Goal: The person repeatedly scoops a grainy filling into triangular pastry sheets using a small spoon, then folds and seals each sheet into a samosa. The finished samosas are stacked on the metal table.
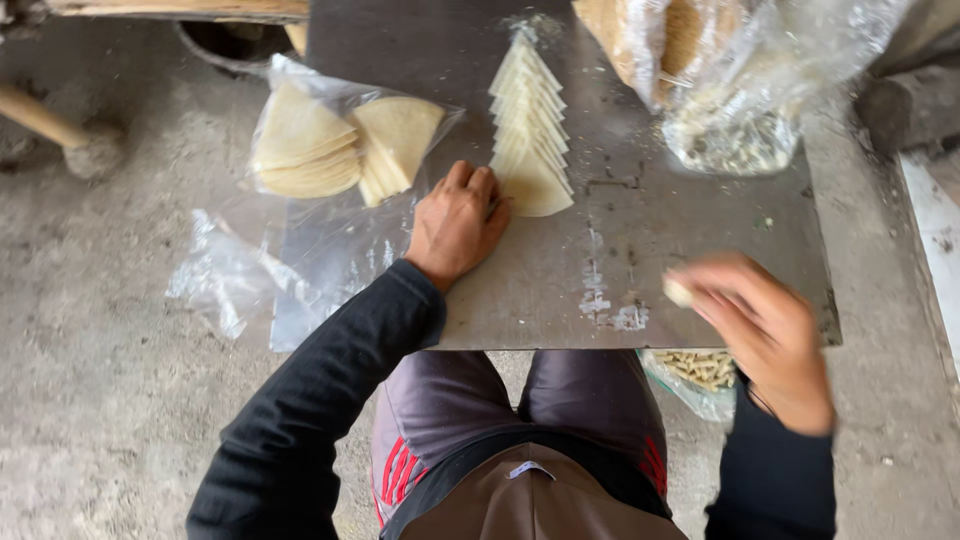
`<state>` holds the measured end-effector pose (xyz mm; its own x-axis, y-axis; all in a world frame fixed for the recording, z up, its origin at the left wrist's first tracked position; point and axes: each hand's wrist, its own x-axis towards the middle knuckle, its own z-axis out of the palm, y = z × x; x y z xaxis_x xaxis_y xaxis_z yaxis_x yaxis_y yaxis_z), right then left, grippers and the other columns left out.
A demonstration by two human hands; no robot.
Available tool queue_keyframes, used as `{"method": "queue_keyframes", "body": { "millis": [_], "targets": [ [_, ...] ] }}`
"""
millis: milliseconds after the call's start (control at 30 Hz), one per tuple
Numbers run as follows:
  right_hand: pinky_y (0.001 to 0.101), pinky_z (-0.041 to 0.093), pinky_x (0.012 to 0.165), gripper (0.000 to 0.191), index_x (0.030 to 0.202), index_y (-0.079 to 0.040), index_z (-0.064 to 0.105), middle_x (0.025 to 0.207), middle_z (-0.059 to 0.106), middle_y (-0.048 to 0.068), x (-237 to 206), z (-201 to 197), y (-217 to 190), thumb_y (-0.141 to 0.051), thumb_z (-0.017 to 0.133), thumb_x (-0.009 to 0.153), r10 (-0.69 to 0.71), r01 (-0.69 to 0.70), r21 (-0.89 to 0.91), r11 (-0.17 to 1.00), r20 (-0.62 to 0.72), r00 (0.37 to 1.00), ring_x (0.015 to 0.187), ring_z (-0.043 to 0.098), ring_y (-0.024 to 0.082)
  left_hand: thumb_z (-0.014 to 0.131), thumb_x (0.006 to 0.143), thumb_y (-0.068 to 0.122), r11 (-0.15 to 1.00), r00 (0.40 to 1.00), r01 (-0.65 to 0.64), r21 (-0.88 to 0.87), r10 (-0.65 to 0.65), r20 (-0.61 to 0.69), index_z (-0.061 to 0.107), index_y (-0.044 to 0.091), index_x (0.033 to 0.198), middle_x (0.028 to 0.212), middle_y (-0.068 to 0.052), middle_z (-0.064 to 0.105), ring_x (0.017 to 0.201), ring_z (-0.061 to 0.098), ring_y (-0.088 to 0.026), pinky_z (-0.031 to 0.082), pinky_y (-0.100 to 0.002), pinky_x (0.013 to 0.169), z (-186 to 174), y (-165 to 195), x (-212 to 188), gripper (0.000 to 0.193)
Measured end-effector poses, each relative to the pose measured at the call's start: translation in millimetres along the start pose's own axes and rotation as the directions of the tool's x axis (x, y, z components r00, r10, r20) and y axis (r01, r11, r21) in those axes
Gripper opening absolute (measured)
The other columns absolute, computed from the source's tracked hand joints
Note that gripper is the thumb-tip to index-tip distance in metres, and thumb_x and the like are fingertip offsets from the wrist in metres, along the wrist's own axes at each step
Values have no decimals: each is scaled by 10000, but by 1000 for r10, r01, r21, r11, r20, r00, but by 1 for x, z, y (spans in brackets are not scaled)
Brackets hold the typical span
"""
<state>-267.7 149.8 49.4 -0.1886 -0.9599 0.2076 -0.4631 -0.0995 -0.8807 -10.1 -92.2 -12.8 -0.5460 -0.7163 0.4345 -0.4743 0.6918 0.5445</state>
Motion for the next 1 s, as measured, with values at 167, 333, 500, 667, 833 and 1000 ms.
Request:
{"method": "queue_keyframes", "body": {
  "millis": [167, 333, 500, 667, 833, 1000],
  "targets": [
    [266, 519, 944, 218, 1231, 69, 663, 1121, 703, 122, -131, -59, 54, 58, 619, 1018, 346, -283, 214, 935, -374, 860, 1029, 664, 145, 744, 904, 251, 999, 1000, -8, 36, 8, -13, 630, 73, 919, 919, -141, 603, 843, 653, -356, 538, -469, 699, 2, 1, 0, 212],
    [383, 511, 901, 276, 1214, -25, 734, 1134, 737, 127, -168, -60, 145, -121, 686, 959, 784, -829, -28, 558, -310, 538, 1039, 655, 247, 747, 917, 232, 998, 999, -46, 31, 46, -4, 641, 87, 934, 933, -118, 613, 862, 662, -334, 541, -457, 706, 1, -3, -1, 180],
    [442, 539, 988, 323, 1222, -144, 773, 1172, 779, 153, -129, -25, 184, -318, 712, 958, 874, -885, -416, 207, -327, 358, 1066, 731, 300, 733, 941, 216, 997, 997, -71, 22, 71, 12, 642, 83, 960, 938, -104, 616, 847, 669, -319, 544, -447, 709, 0, -6, 1, 163],
    [534, 519, 876, 325, 1216, -149, 736, 1167, 720, 192, -91, -29, 184, -346, 706, 960, 598, -900, -431, 72, -703, 384, 1070, 669, 392, 712, 972, 197, 997, 997, -65, 50, 62, 49, 640, 72, 990, 934, -113, 616, 819, 674, -308, 551, -433, 689, -3, -3, 2, 146],
    [352, 567, 807, 237, 1254, -32, 669, 1116, 726, 157, -103, -31, 191, -143, 634, 1047, 485, -789, 63, 611, -817, 310, 948, 707, 254, 716, 976, 181, 999, 998, -52, -8, 52, 43, 631, 58, 1008, 939, -109, 678, 795, 704, -294, 565, -410, 671, -6, 0, 2, 153],
    [236, 477, 730, 153, 1063, -59, 607, 942, 619, 14, -137, -43, 187, 88, 567, 1053, 97, -395, -2, 919, -968, 230, 820, 581, 94, 727, 949, 153, 988, 999, 20, -153, -12, 53, 633, 56, 1013, 933, -100, 726, 759, 741, -245, 584, -361, 662, -5, 0, 6, 149]
  ]
}}
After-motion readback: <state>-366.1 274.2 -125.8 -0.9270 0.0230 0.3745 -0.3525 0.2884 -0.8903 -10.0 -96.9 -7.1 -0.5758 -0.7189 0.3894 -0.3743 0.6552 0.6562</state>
